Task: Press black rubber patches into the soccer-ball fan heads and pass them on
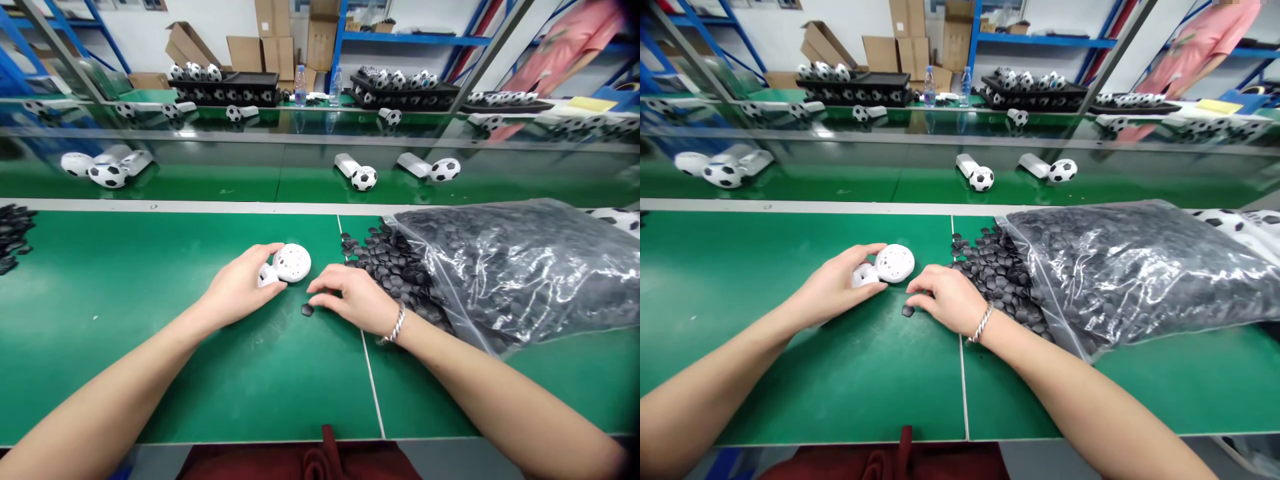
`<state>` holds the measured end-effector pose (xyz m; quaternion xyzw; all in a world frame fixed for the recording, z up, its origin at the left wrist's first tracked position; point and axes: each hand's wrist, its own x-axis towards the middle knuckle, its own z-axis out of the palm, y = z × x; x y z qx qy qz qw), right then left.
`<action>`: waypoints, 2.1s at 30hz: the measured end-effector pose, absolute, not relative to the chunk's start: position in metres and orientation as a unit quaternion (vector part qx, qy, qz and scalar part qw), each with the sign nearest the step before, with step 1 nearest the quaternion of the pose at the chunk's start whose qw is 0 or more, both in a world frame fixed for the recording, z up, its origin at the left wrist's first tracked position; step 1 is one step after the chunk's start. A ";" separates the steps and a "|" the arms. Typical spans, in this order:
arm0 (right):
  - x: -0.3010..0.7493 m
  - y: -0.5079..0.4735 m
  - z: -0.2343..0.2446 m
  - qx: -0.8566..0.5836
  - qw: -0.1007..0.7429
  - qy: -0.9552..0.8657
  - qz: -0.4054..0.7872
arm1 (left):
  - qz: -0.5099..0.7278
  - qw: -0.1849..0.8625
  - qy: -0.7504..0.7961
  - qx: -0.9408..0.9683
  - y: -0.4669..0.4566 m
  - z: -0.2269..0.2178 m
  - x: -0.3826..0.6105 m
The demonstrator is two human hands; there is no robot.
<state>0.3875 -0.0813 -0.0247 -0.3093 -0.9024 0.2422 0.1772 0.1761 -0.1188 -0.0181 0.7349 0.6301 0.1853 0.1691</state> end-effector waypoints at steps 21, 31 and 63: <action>0.392 -0.084 -0.013 -0.305 0.162 -0.849 0.400 | 0.188 0.196 0.593 0.758 -0.124 -0.015 0.177; 0.395 -0.079 -0.009 -0.323 0.222 -0.875 0.283 | 0.181 0.102 0.600 0.772 -0.126 -0.011 0.181; 0.385 -0.093 -0.018 -0.285 0.267 -0.875 0.287 | 0.181 0.152 0.566 0.790 -0.132 -0.013 0.190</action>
